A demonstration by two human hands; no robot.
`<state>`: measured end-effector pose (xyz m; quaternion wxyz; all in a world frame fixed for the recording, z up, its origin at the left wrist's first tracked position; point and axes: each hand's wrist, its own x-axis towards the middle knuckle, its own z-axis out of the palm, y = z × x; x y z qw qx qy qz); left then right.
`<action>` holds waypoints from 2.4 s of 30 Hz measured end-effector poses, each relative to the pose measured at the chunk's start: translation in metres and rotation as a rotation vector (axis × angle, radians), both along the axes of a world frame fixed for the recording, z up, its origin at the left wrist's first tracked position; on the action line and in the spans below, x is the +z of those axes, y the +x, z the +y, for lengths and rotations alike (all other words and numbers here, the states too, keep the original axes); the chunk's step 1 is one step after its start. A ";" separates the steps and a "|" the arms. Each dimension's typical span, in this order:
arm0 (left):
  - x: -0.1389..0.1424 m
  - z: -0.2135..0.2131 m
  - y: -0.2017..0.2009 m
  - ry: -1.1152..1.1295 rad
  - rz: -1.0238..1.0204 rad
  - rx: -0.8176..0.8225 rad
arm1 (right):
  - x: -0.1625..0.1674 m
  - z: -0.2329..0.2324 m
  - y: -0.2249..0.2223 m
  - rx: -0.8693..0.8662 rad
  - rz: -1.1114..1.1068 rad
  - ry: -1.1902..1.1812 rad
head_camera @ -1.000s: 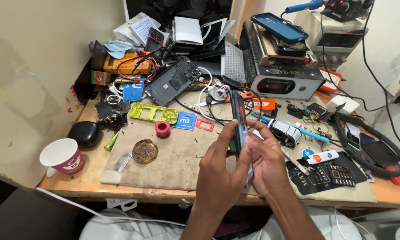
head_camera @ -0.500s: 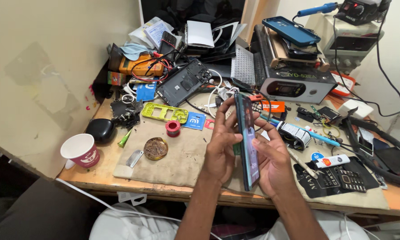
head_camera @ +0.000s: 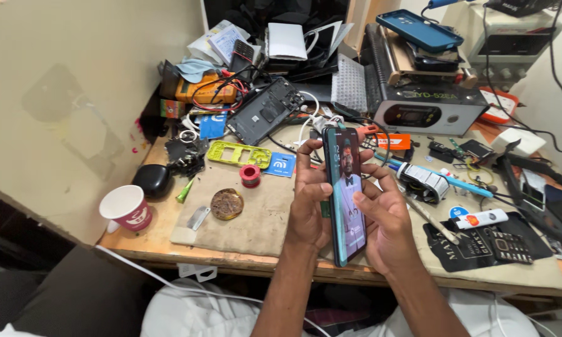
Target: The person reassembles a smartphone at a cluttered repair bench. They align the battery and internal components into the phone body, press the back cover into place around the edges, power the phone on to check the screen, and hold the powered-on phone while looking at the display.
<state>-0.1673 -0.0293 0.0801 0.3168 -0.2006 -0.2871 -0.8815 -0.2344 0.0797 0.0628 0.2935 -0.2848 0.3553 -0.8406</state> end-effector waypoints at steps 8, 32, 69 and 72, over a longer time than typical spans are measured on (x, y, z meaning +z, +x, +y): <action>0.015 0.002 0.012 0.052 0.131 -0.139 | 0.000 0.015 0.007 0.202 -0.272 0.043; 0.013 0.001 0.018 0.046 0.163 -0.143 | 0.003 0.012 0.025 0.715 -0.430 -0.219; 0.017 0.003 0.021 0.000 0.152 -0.080 | -0.001 0.013 0.021 0.806 -0.413 -0.179; 0.017 0.002 0.022 -0.012 0.163 -0.085 | -0.003 0.013 0.021 0.805 -0.416 -0.178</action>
